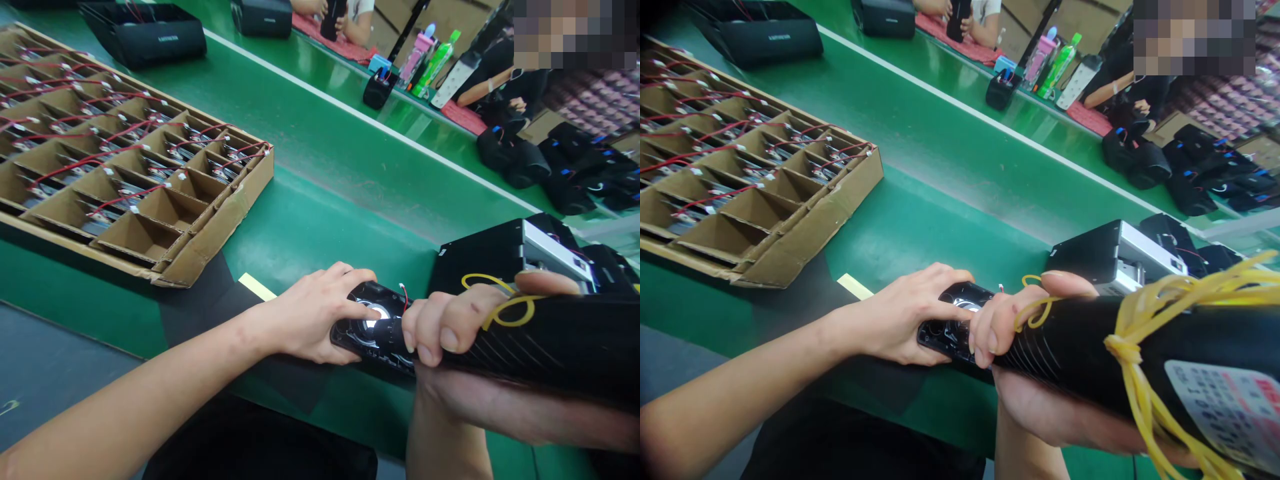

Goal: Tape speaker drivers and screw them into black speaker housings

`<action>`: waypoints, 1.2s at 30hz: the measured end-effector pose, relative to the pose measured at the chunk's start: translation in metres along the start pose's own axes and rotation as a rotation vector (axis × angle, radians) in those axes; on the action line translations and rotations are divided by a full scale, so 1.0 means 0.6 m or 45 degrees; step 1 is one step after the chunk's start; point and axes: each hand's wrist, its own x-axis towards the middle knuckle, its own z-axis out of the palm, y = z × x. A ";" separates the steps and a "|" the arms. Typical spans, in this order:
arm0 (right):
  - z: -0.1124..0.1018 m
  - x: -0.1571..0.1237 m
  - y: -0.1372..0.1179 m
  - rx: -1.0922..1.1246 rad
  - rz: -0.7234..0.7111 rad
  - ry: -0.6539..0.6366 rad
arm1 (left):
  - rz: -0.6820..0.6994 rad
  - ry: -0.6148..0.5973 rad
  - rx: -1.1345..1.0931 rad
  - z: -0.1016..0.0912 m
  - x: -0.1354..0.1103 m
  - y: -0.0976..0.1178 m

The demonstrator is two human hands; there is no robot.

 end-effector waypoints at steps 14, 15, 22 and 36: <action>-0.022 -0.002 -0.002 -0.006 -0.016 0.112 | -0.002 0.003 0.031 -0.001 -0.002 -0.001; -0.024 -0.002 -0.002 0.001 -0.022 0.114 | 0.000 0.006 0.027 0.000 -0.001 -0.001; -0.047 -0.006 -0.004 -0.117 -0.011 0.037 | 0.015 0.045 -0.001 0.002 0.000 -0.002; -0.016 -0.011 0.001 -0.027 -0.008 0.120 | 0.008 0.037 0.006 0.002 -0.001 -0.001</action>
